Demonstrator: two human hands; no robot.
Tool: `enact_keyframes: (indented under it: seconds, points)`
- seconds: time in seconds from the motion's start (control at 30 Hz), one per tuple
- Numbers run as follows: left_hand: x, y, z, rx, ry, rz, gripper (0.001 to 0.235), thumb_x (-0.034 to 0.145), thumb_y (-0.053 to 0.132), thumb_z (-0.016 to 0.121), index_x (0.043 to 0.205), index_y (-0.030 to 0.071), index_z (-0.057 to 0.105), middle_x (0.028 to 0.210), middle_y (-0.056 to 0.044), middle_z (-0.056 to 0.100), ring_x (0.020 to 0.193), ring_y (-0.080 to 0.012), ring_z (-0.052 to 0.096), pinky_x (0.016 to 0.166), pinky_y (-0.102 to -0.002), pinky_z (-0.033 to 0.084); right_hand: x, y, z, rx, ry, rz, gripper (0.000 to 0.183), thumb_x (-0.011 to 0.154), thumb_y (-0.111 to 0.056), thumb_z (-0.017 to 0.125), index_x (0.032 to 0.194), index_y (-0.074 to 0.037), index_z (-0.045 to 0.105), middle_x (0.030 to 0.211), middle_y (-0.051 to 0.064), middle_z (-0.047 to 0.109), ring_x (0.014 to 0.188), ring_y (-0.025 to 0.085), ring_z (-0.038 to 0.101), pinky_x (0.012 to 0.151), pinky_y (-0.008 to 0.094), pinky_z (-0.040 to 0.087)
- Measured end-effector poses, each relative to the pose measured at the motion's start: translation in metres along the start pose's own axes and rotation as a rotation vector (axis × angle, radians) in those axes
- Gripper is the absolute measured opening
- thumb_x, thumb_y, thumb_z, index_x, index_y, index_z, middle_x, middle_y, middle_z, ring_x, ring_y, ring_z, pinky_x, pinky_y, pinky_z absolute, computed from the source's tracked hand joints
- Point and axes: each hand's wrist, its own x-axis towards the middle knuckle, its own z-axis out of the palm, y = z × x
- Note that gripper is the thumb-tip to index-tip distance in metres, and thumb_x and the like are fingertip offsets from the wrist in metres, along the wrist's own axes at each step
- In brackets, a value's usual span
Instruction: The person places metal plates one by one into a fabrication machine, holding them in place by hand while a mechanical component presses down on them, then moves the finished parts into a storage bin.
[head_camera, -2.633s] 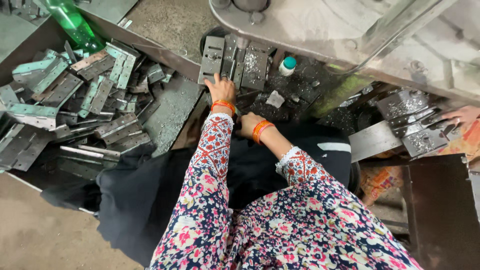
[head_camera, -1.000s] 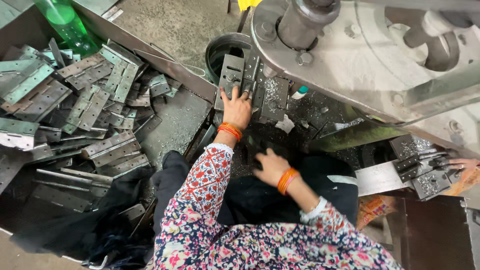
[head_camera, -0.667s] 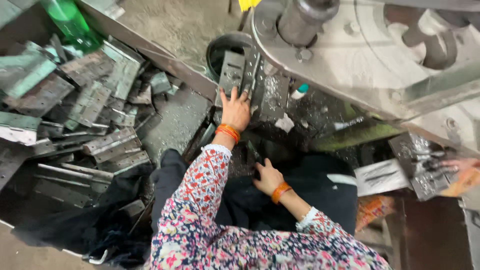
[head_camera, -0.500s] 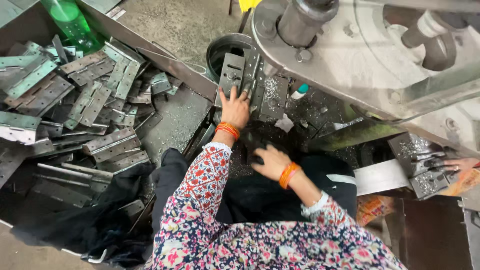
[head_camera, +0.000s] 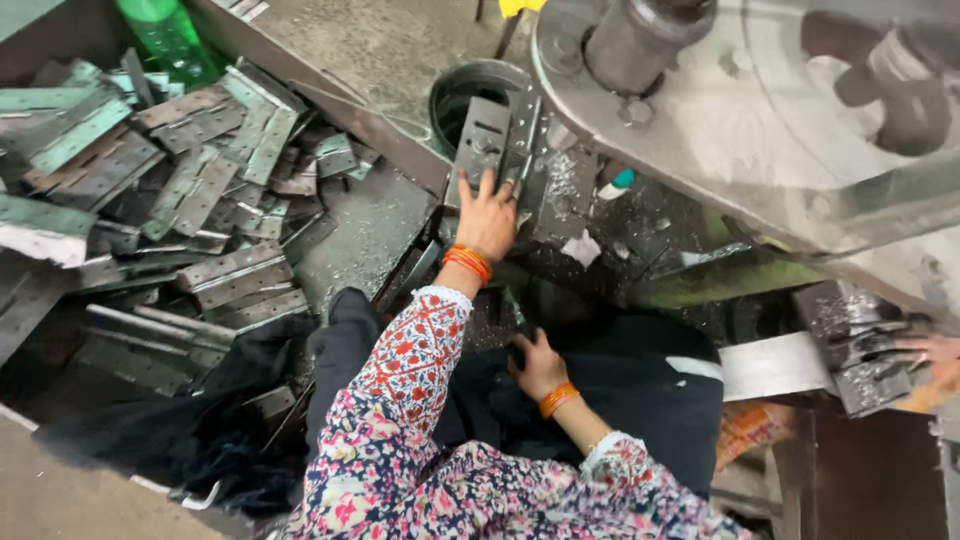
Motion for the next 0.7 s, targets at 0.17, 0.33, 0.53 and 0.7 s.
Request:
enact_keyframes:
  seconds: [0.17, 0.33, 0.53, 0.7]
  points:
    - [-0.017, -0.002, -0.003, 0.011, 0.026, 0.019, 0.035, 0.093, 0.027, 0.054, 0.115, 0.012, 0.076, 0.142, -0.001, 0.061, 0.143, -0.0345, 0.036, 0.115, -0.077, 0.012, 0.01, -0.022, -0.04, -0.074, -0.132, 0.016, 0.054, 0.079, -0.034, 0.075, 0.129, -0.02, 0.061, 0.137, 0.026, 0.051, 0.1, 0.048, 0.066, 0.086, 0.053, 0.057]
    - [-0.015, -0.003, 0.009, 0.034, -0.02, -0.019, 0.038, 0.097, 0.025, 0.05, 0.127, 0.014, 0.072, 0.138, 0.001, 0.063, 0.145, -0.034, 0.035, 0.116, -0.078, 0.01, 0.036, -0.062, -0.132, -0.189, -0.275, -0.029, 0.054, 0.086, -0.048, 0.067, 0.132, -0.02, 0.061, 0.126, 0.022, 0.06, 0.104, 0.046, 0.066, 0.091, 0.051, 0.056]
    - [0.009, 0.002, 0.018, 0.067, 0.025, -0.09, 0.041, 0.098, 0.027, 0.047, 0.129, 0.014, 0.07, 0.138, 0.001, 0.063, 0.145, -0.0348, 0.033, 0.114, -0.077, 0.011, 0.051, -0.068, -0.144, -0.187, -0.254, -0.067, 0.051, 0.088, -0.05, 0.069, 0.13, -0.02, 0.064, 0.122, 0.021, 0.064, 0.105, 0.044, 0.067, 0.091, 0.051, 0.056]
    - [0.015, 0.003, 0.012, 0.051, -0.006, -0.089, 0.039, 0.098, 0.028, 0.049, 0.126, 0.013, 0.072, 0.141, -0.002, 0.062, 0.147, -0.0367, 0.031, 0.114, -0.077, 0.011, -0.002, -0.027, -0.039, -0.087, -0.08, 0.007, 0.047, 0.084, -0.036, 0.072, 0.128, -0.02, 0.063, 0.133, 0.02, 0.057, 0.098, 0.044, 0.069, 0.084, 0.05, 0.059]
